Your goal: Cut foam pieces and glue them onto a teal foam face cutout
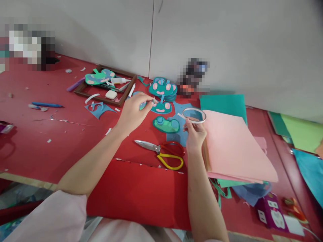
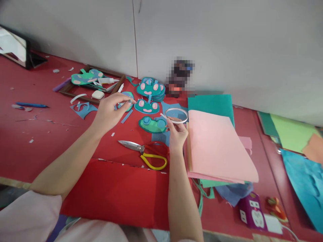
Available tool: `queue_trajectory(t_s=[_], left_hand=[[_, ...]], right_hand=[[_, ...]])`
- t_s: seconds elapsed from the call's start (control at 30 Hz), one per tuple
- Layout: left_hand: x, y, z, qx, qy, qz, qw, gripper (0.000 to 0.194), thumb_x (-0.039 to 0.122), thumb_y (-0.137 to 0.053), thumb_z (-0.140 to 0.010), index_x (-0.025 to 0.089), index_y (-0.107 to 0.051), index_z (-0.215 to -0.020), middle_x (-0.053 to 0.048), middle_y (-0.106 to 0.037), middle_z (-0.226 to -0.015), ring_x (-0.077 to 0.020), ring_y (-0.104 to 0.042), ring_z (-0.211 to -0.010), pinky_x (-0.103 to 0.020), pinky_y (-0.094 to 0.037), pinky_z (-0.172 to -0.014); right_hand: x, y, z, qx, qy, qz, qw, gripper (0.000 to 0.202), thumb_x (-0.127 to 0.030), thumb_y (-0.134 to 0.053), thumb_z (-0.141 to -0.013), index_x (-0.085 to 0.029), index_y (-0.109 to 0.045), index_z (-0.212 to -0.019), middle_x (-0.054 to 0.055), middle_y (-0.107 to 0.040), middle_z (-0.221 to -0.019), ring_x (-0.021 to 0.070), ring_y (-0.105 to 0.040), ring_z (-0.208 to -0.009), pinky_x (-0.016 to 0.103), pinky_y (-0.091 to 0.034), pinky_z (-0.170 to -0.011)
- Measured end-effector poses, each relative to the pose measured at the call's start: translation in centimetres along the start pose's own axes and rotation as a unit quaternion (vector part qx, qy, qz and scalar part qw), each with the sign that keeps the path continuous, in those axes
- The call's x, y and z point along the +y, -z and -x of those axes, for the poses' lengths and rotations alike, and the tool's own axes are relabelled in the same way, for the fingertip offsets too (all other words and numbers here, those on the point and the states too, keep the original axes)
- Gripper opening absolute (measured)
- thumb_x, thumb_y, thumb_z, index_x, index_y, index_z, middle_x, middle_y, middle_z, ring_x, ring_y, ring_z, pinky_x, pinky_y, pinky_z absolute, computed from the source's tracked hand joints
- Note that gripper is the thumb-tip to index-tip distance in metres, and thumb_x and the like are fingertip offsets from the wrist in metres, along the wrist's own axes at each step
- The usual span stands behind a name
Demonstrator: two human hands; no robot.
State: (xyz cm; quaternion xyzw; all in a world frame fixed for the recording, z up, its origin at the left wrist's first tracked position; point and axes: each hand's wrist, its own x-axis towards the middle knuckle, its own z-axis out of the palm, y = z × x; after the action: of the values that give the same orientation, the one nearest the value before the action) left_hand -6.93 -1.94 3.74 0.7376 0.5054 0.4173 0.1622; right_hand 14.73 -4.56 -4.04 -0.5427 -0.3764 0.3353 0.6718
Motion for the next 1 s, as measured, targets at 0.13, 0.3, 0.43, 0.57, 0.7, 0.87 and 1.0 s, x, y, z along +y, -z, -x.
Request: queue_trajectory(t_s=[0.13, 0.3, 0.43, 0.57, 0.7, 0.87, 1.0], left_hand=[[0.1, 0.0, 0.0, -0.001, -0.008, 0.003, 1.000, 0.018, 0.021, -0.049, -0.085, 0.019, -0.067, -0.086, -0.002, -0.069, -0.093, -0.0150, -0.062, -0.092, -0.027, -0.046, -0.086], [0.0, -0.1, 0.0, -0.015, -0.005, -0.002, 1.000, 0.020, 0.022, -0.048, -0.086, 0.020, -0.068, -0.087, -0.003, -0.069, -0.095, -0.0160, -0.062, -0.093, -0.028, -0.045, -0.088], [-0.2, -0.4, 0.1, -0.028, -0.009, 0.005, 1.000, 0.020, 0.026, -0.049, -0.088, 0.019, -0.068, -0.090, -0.003, -0.069, -0.096, -0.0160, -0.062, -0.093, -0.028, -0.045, -0.087], [-0.1, -0.8, 0.4, -0.076, -0.035, 0.021, 0.996, 0.019, 0.028, -0.053, -0.088, 0.020, -0.068, -0.096, -0.003, -0.069, -0.099, -0.0148, -0.063, -0.093, -0.026, -0.045, -0.086], [0.0, -1.7, 0.9, -0.145, -0.063, 0.009, 0.987, 0.018, 0.025, -0.056, -0.087, 0.021, -0.066, -0.101, -0.004, -0.068, -0.104, -0.0156, -0.061, -0.099, -0.028, -0.045, -0.089], [0.2, -3.0, 1.5, -0.202, -0.049, -0.039, 0.977, 0.019, 0.025, -0.060, -0.084, 0.019, -0.064, -0.102, -0.006, -0.067, -0.108, -0.0198, -0.061, -0.104, -0.032, -0.046, -0.088], [0.5, -3.4, 1.9, -0.217, -0.019, -0.032, 0.975, 0.018, 0.024, -0.060, -0.083, 0.021, -0.062, -0.101, -0.005, -0.069, -0.103, -0.0200, -0.064, -0.097, -0.031, -0.048, -0.081]], right_hand=[[-0.1, -0.1, 0.1, 0.006, -0.005, 0.023, 1.000, 0.030, -0.042, -0.073, -0.065, -0.016, -0.070, -0.081, 0.001, -0.065, -0.070, 0.0087, -0.052, -0.054, 0.022, -0.042, -0.046], [-0.1, -0.2, 0.1, 0.002, -0.007, 0.012, 1.000, 0.029, -0.041, -0.074, -0.065, -0.016, -0.070, -0.079, 0.000, -0.065, -0.067, 0.0089, -0.051, -0.053, 0.022, -0.042, -0.046], [0.0, 0.0, 0.1, -0.005, -0.004, 0.021, 1.000, 0.028, -0.041, -0.073, -0.066, -0.017, -0.070, -0.080, 0.000, -0.065, -0.069, 0.0091, -0.052, -0.054, 0.023, -0.042, -0.047], [-0.1, 0.0, 0.3, -0.030, 0.007, 0.047, 0.998, 0.028, -0.042, -0.071, -0.069, -0.017, -0.070, -0.081, 0.001, -0.066, -0.072, 0.0093, -0.053, -0.054, 0.023, -0.043, -0.048], [-0.4, -0.4, 0.9, -0.096, 0.016, 0.089, 0.991, 0.026, -0.040, -0.072, -0.068, -0.016, -0.072, -0.080, 0.002, -0.068, -0.073, 0.0100, -0.054, -0.056, 0.023, -0.045, -0.048], [-0.6, -1.0, 1.8, -0.184, 0.013, 0.087, 0.979, 0.023, -0.037, -0.071, -0.070, -0.017, -0.073, -0.082, 0.004, -0.070, -0.086, 0.0114, -0.058, -0.062, 0.023, -0.047, -0.050], [-0.7, -1.1, 2.0, -0.199, 0.009, 0.080, 0.977, 0.021, -0.036, -0.071, -0.070, -0.018, -0.073, -0.081, 0.003, -0.069, -0.085, 0.0122, -0.059, -0.064, 0.023, -0.048, -0.050]])
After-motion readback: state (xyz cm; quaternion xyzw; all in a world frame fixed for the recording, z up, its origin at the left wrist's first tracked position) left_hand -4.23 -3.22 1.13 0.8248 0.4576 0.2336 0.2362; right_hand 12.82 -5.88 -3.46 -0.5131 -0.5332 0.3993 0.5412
